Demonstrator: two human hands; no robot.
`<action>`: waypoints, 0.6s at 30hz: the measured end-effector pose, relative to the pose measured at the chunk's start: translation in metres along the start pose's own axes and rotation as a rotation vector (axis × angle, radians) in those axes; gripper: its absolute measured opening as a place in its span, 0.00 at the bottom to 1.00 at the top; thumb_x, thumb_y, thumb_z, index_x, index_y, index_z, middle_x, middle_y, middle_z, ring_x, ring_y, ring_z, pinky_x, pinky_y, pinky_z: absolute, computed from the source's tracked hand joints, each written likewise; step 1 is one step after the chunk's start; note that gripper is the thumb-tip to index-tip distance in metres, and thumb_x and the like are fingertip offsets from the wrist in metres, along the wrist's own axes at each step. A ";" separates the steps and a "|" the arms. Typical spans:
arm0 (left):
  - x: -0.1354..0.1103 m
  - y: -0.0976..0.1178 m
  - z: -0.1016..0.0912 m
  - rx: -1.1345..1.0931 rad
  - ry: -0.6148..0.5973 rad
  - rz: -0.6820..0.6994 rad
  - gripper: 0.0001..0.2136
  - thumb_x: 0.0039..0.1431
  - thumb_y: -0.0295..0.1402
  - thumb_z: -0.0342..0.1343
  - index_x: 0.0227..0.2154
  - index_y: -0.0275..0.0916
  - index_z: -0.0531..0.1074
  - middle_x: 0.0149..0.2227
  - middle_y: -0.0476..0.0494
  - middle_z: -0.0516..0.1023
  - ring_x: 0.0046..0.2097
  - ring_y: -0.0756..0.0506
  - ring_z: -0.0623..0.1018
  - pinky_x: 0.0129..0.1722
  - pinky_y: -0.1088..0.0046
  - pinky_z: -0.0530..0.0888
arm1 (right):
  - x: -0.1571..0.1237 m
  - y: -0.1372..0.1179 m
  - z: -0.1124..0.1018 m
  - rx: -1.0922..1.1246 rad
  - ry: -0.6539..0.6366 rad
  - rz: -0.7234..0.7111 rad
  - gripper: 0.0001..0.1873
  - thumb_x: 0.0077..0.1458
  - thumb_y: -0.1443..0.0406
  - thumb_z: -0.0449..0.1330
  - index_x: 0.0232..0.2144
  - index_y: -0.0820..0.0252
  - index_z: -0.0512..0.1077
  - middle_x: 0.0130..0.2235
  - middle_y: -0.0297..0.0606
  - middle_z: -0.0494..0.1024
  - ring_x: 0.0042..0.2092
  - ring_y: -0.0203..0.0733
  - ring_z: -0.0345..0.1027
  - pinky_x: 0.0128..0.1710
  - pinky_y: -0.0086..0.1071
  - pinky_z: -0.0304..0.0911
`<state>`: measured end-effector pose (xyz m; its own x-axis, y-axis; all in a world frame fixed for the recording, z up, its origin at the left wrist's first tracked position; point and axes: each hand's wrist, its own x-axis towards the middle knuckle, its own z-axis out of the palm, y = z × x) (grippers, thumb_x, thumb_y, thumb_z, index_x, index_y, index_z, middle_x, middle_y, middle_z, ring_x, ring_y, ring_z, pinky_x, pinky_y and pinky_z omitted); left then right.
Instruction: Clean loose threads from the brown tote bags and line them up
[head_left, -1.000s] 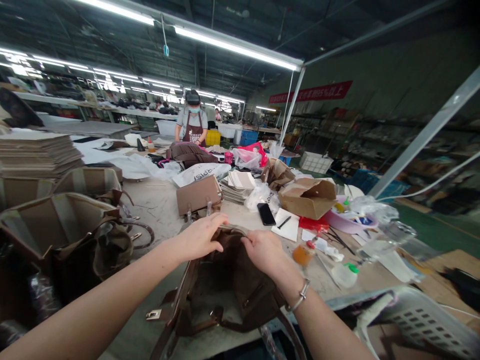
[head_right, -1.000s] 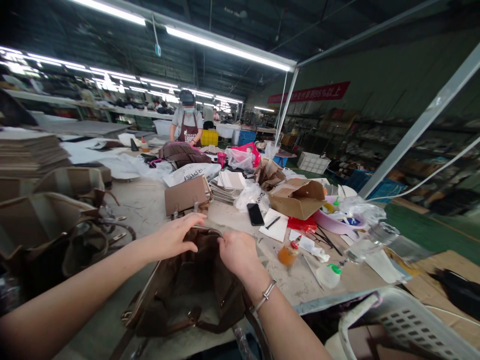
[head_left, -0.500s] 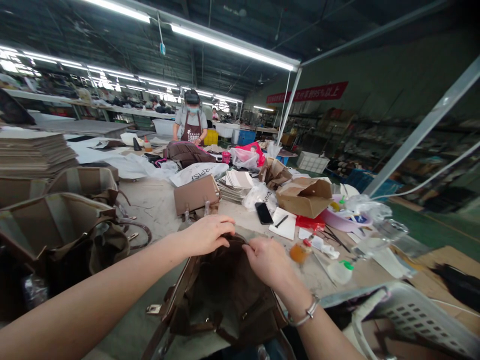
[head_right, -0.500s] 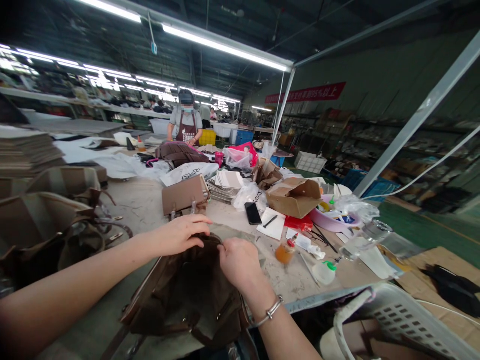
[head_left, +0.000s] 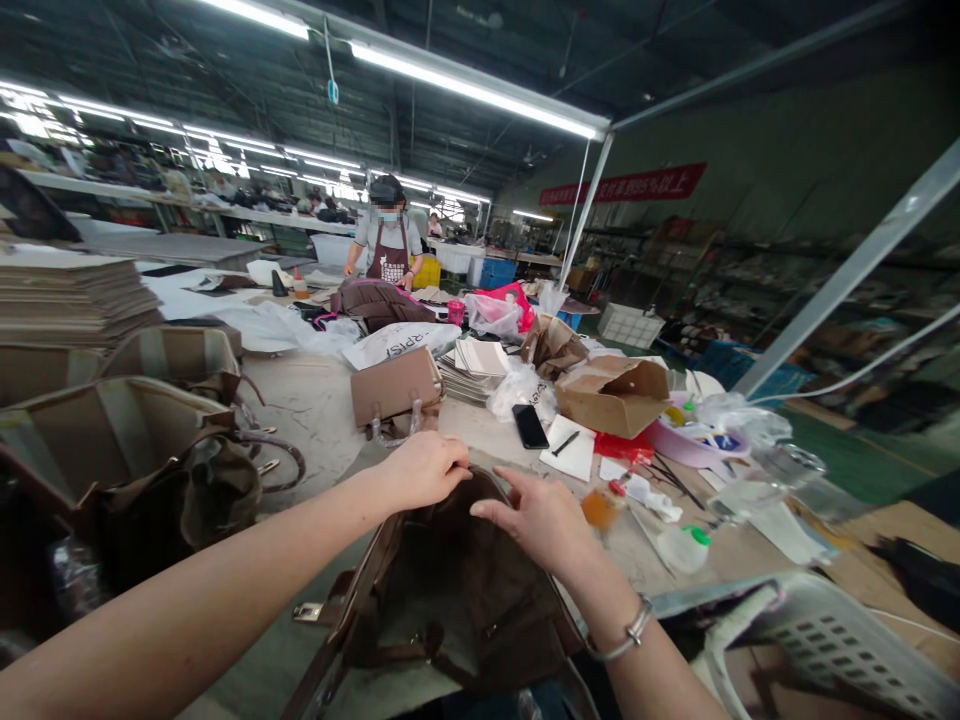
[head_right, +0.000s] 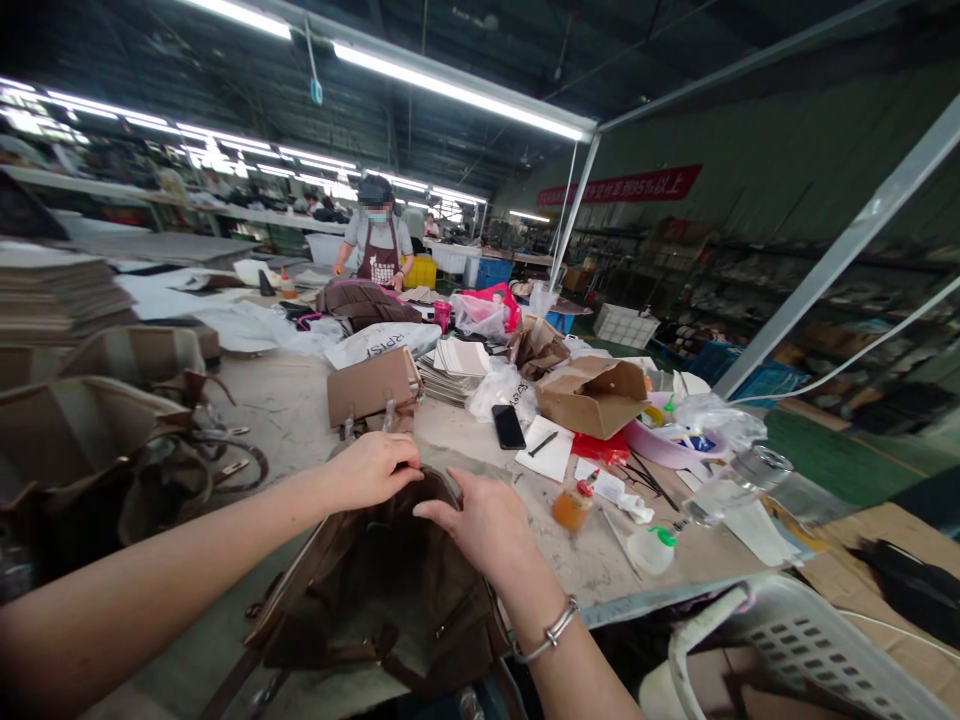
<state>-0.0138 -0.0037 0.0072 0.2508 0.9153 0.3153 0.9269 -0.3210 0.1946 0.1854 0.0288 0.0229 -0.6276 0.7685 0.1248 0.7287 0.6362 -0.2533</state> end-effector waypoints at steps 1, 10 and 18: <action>0.000 0.001 0.000 0.007 -0.002 -0.006 0.08 0.55 0.36 0.53 0.27 0.38 0.72 0.29 0.46 0.75 0.32 0.47 0.74 0.33 0.73 0.68 | 0.002 -0.002 -0.001 -0.017 0.002 -0.021 0.25 0.50 0.44 0.54 0.44 0.50 0.72 0.28 0.31 0.76 0.31 0.40 0.69 0.27 0.29 0.55; -0.007 0.002 -0.009 -0.168 -0.033 -0.040 0.16 0.48 0.37 0.60 0.40 0.40 0.66 0.39 0.45 0.74 0.40 0.44 0.74 0.40 0.71 0.69 | 0.021 -0.007 0.004 -0.205 -0.029 -0.080 0.15 0.58 0.60 0.50 0.29 0.55 0.75 0.31 0.37 0.78 0.34 0.40 0.70 0.31 0.29 0.57; -0.021 -0.013 -0.014 -0.178 -0.115 -0.122 0.18 0.49 0.29 0.56 0.45 0.43 0.61 0.44 0.46 0.72 0.44 0.43 0.74 0.43 0.69 0.68 | 0.023 -0.004 0.006 -0.169 -0.037 -0.073 0.14 0.58 0.59 0.51 0.30 0.57 0.75 0.34 0.38 0.78 0.36 0.39 0.69 0.34 0.28 0.57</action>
<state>-0.0347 -0.0227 0.0109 0.1795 0.9683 0.1737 0.8911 -0.2348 0.3884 0.1661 0.0437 0.0216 -0.6879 0.7188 0.1005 0.7146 0.6950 -0.0796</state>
